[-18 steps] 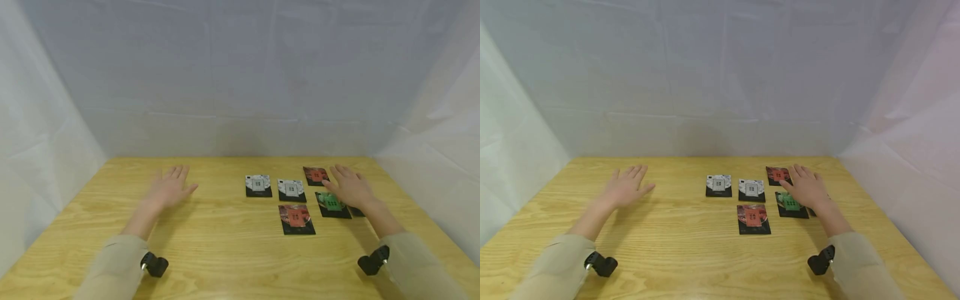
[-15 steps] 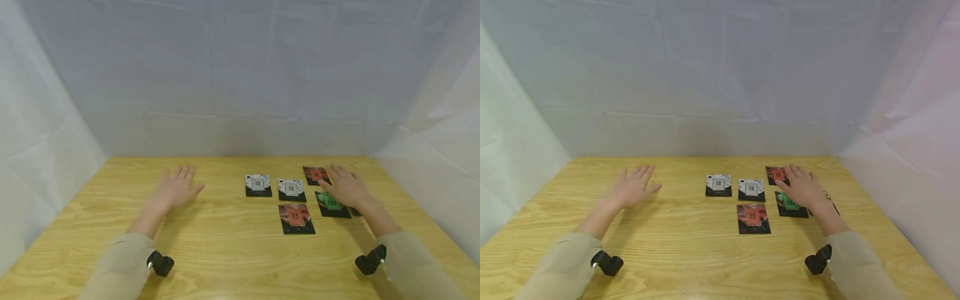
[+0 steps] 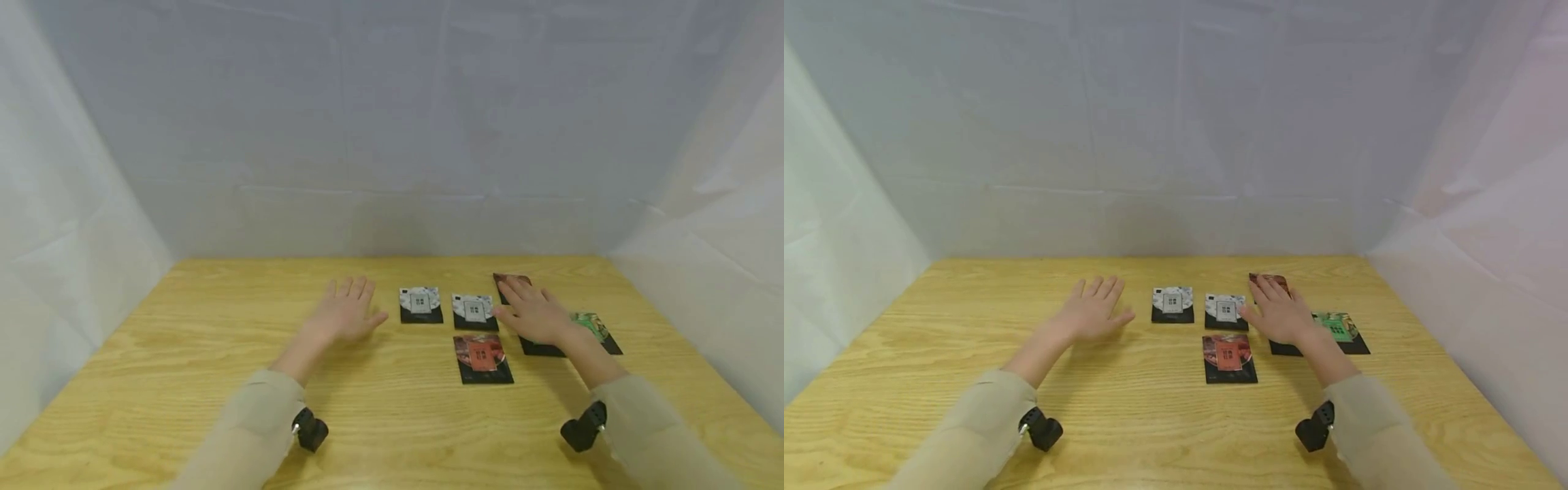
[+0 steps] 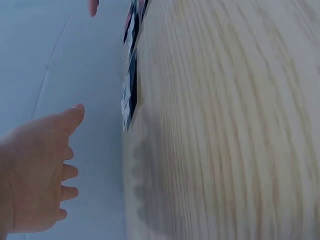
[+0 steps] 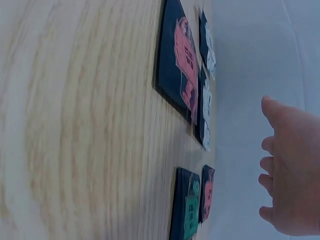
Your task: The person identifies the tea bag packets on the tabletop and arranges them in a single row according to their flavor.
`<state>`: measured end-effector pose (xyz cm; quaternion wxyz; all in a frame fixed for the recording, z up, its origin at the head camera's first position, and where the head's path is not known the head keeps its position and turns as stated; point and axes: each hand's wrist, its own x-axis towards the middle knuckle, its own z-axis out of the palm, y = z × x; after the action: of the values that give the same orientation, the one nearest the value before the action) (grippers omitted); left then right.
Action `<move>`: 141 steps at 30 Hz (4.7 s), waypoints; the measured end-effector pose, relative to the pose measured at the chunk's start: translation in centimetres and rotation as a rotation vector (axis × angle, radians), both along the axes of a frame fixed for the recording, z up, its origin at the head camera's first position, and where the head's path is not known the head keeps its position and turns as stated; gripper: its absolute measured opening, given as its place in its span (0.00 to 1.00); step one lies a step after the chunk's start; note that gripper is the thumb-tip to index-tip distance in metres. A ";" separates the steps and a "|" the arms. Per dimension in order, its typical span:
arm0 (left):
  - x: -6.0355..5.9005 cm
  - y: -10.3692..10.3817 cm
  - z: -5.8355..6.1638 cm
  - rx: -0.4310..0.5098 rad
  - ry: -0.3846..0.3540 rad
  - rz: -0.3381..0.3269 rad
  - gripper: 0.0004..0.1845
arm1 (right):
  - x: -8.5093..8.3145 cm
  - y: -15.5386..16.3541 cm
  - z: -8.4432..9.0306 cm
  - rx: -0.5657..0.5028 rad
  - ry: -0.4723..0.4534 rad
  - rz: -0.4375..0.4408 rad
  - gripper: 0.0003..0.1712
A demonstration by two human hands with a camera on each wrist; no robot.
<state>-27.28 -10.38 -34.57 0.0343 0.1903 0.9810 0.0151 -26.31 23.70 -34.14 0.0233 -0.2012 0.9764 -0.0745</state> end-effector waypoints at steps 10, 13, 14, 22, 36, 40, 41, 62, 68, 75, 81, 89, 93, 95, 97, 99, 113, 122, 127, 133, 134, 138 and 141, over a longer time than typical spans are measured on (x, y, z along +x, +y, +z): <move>-0.5 4.0 -1.2 -0.078 -0.017 -0.029 0.42 | -0.2 -2.1 -1.2 0.048 -0.087 0.039 0.43; -0.6 4.9 -1.5 -0.079 -0.015 -0.036 0.41 | -0.2 -2.7 -1.5 0.065 -0.092 0.047 0.42; -0.6 5.1 -1.6 -0.079 -0.013 -0.039 0.41 | -0.3 -2.8 -1.7 0.072 -0.098 0.050 0.42; -0.5 7.1 -2.3 -0.112 -0.045 -0.059 0.40 | -0.2 -3.8 -2.3 0.132 -0.158 0.070 0.40; -0.2 9.4 -2.2 -0.097 -0.132 0.002 0.38 | -0.1 -4.3 -2.5 0.165 -0.206 0.058 0.39; -0.2 9.9 -2.1 -0.081 -0.172 0.026 0.38 | -0.2 -4.3 -2.5 0.174 -0.216 0.051 0.40; -0.2 10.1 -2.1 -0.071 -0.180 0.032 0.38 | -0.2 -4.2 -2.5 0.175 -0.219 0.049 0.40; -0.1 11.9 -2.7 -0.025 -0.232 0.160 0.40 | -0.1 -4.4 -2.3 0.192 -0.214 0.071 0.40; 0.1 12.0 -2.8 -0.040 -0.233 0.172 0.40 | 0.0 -4.4 -2.3 0.193 -0.216 0.079 0.40; 0.0 11.5 -2.7 -0.051 -0.228 0.199 0.42 | -0.1 -4.4 -2.0 0.207 -0.211 0.081 0.40; -0.3 10.3 -2.7 -0.023 -0.224 0.213 0.43 | -0.3 -4.1 -2.0 0.202 -0.208 0.095 0.39; -0.5 8.9 -3.0 -0.009 -0.225 0.234 0.43 | -0.2 -4.0 -1.8 0.201 -0.204 0.097 0.40; -0.5 8.3 -3.1 0.000 -0.232 0.242 0.43 | -0.2 -4.0 -1.9 0.190 -0.205 0.099 0.39; -0.5 8.0 -3.2 0.005 -0.233 0.246 0.43 | -0.1 -4.0 -1.9 0.186 -0.207 0.102 0.39; -0.5 7.6 -3.3 0.008 -0.230 0.247 0.43 | -0.2 -3.9 -1.9 0.183 -0.210 0.103 0.39; -0.5 7.1 -3.4 0.013 -0.226 0.248 0.44 | -0.2 -3.9 -1.9 0.178 -0.213 0.106 0.40; -0.1 1.9 -2.6 0.090 -0.267 0.301 0.45 | -0.7 -3.5 -1.8 0.168 -0.238 0.114 0.41; 0.2 -2.0 -2.5 0.137 -0.278 0.345 0.46 | -0.8 -3.1 -1.8 0.152 -0.234 0.117 0.42; 0.5 -4.3 -2.6 0.140 -0.278 0.353 0.45 | -1.0 -2.9 -2.0 0.153 -0.237 0.115 0.42; 1.0 -6.9 -2.6 0.127 -0.256 0.340 0.43 | -1.0 -2.7 -2.2 0.137 -0.236 0.114 0.42; 1.0 -7.4 -2.7 0.123 -0.252 0.338 0.43 | -1.0 -2.7 -2.2 0.137 -0.235 0.114 0.42; 1.6 -9.4 -2.8 0.118 -0.243 0.340 0.43 | -1.0 -2.6 -2.2 0.137 -0.232 0.115 0.41; 2.1 -10.7 -2.7 0.129 -0.247 0.348 0.44 | -1.0 -2.6 -2.2 0.139 -0.232 0.114 0.41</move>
<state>-25.21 -21.12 -37.24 0.1390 0.0166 0.9844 0.1069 -27.33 21.14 -36.33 0.1540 -0.2445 0.9569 -0.0281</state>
